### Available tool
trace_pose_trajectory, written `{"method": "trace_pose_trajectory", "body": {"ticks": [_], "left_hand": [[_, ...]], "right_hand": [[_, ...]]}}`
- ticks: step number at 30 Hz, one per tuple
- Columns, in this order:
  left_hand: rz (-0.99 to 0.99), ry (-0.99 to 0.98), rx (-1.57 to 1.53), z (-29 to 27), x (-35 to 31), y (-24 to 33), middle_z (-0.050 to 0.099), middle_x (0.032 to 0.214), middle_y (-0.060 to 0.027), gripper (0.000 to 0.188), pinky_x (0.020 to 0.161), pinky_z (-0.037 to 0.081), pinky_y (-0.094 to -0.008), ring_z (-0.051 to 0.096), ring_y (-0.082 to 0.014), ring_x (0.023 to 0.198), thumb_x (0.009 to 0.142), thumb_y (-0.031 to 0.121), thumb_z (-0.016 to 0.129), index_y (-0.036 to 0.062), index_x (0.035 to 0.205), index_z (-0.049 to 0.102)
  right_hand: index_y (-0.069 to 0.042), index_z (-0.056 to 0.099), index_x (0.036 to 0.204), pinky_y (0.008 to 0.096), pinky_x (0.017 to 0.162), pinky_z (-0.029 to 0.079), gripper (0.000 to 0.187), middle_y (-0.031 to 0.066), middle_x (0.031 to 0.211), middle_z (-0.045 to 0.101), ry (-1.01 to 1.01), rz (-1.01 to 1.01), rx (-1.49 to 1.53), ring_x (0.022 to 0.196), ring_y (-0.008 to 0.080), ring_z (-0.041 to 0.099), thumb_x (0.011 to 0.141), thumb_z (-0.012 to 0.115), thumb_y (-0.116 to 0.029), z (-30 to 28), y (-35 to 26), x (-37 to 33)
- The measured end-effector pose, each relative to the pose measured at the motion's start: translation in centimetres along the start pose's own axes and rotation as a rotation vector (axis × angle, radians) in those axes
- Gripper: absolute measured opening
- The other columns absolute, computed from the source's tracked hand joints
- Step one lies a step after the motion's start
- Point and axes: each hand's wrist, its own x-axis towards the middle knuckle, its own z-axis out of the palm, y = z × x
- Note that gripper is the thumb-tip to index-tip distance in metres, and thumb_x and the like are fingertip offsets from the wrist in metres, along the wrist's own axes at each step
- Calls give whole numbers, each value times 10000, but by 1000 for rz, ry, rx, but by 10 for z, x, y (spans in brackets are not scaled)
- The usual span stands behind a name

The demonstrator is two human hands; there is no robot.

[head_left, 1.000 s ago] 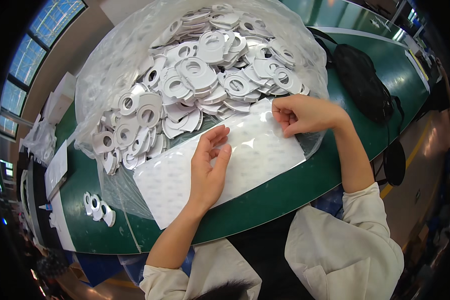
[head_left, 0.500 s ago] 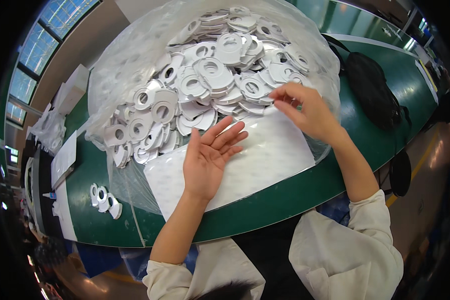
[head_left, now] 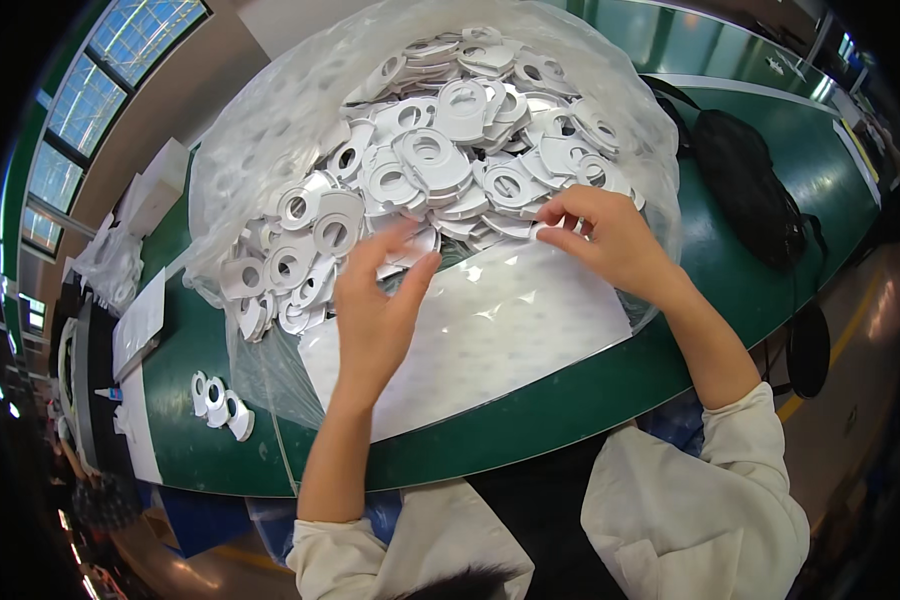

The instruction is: Applying small white adhesive components or pads to circular metal parts on an assembly line.

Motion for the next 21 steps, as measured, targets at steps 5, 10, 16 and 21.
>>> {"method": "trace_pose_trajectory", "body": {"ticks": [5, 10, 16, 21], "left_hand": [[436, 263, 664, -8, 45, 8, 625, 1057, -121, 346, 910, 372, -402, 541, -292, 1030, 795, 185, 691, 8, 1082, 614], [341, 288, 942, 9, 73, 8, 577, 824, -112, 416, 747, 370, -388, 522, -271, 814, 771, 409, 693, 8, 845, 609], [124, 122, 855, 35, 94, 0, 607, 826, -133, 439, 768, 381, -405, 561, -280, 815, 698, 404, 751, 8, 842, 628], [38, 155, 453, 31, 108, -14, 615, 806, -143, 369, 752, 407, -408, 572, -283, 794, 683, 289, 761, 2, 863, 615]], "right_hand": [[-7, 642, 877, 280, 621, 462, 187, 75, 789, 626, -186, 16, -73, 687, 172, 582, 757, 730, -120, 2, -1, -4], [-7, 642, 884, 321, 668, 477, 237, 101, 828, 620, -183, -41, -152, 747, 234, 601, 717, 753, -134, 11, 4, -8], [-2, 635, 860, 355, 701, 473, 273, 126, 851, 626, -186, 5, -289, 783, 291, 603, 686, 771, -162, 12, -1, -8], [-3, 632, 829, 375, 711, 469, 290, 139, 827, 637, -291, 124, -391, 793, 315, 603, 664, 785, -184, 13, -10, 7]]}}
